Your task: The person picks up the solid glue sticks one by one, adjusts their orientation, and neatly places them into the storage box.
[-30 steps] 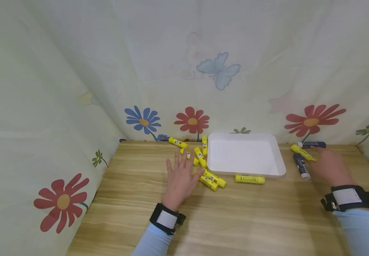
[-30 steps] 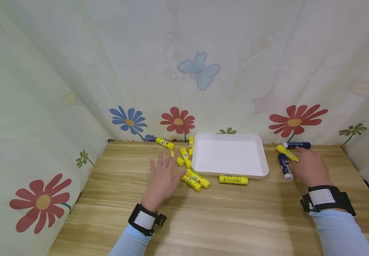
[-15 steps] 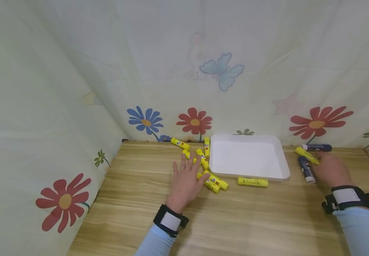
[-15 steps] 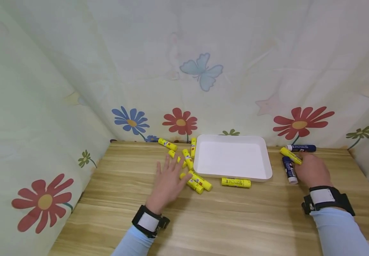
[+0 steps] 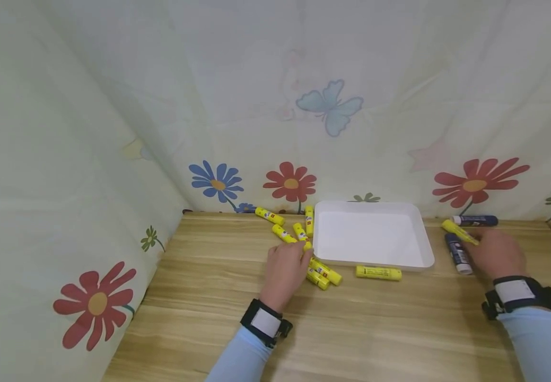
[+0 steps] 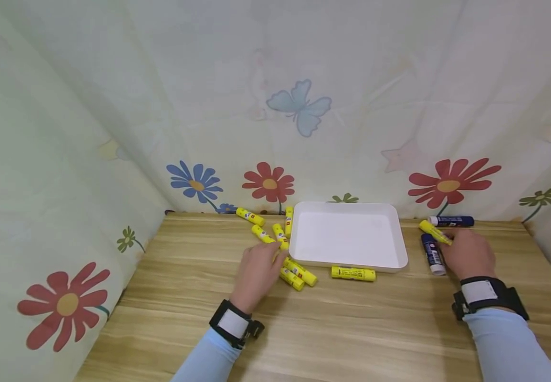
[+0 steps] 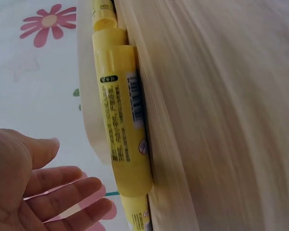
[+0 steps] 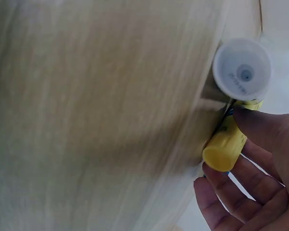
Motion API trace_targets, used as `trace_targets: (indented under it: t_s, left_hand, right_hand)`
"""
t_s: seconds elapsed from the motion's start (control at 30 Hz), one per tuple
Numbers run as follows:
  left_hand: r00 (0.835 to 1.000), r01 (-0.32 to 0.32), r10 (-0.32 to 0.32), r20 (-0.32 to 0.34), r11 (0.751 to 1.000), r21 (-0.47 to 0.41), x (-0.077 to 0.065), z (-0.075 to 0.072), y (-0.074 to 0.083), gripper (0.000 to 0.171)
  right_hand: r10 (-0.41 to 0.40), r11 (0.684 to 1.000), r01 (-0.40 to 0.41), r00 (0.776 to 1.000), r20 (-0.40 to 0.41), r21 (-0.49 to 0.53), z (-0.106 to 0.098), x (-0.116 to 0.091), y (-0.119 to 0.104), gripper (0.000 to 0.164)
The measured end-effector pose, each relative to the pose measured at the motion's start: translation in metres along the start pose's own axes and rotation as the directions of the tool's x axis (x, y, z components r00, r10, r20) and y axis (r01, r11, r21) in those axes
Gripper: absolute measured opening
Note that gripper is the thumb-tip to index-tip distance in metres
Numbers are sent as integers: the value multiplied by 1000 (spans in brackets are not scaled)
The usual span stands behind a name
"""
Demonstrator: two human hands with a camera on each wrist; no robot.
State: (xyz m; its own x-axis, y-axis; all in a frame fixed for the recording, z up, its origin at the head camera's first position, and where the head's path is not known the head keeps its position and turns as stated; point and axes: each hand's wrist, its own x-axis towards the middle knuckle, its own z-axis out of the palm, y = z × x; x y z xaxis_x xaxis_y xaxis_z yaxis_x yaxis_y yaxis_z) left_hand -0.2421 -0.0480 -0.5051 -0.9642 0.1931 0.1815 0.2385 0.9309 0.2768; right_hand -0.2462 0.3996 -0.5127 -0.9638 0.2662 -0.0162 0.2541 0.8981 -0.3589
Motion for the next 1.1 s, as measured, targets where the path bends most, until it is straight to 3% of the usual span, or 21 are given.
trace_targets:
  t_s: [0.3, 0.5, 0.67, 0.83, 1.1]
  left_hand:
    - [998, 58, -59, -37, 998, -22, 5, 8, 9, 29]
    - [996, 83, -83, -40, 997, -8, 5, 14, 11, 29]
    - [994, 104, -104, -35, 995, 3, 6, 15, 13, 30]
    - [992, 120, -120, -31, 993, 7, 10, 13, 16, 28]
    - [991, 128, -128, -26, 992, 18, 16, 12, 20, 27]
  right_hand:
    - [-33, 999, 33, 999, -10, -10, -2, -3, 7, 33]
    - [-39, 999, 39, 999, 17, 14, -15, -12, 6, 42]
    - [-100, 991, 99, 995, 3, 93, -26, -23, -25, 48]
    - [-185, 960, 173, 982, 35, 221, -39, -34, -63, 56]
    - [-222, 918, 148, 960, 168, 369, -42, -43, -101, 73]
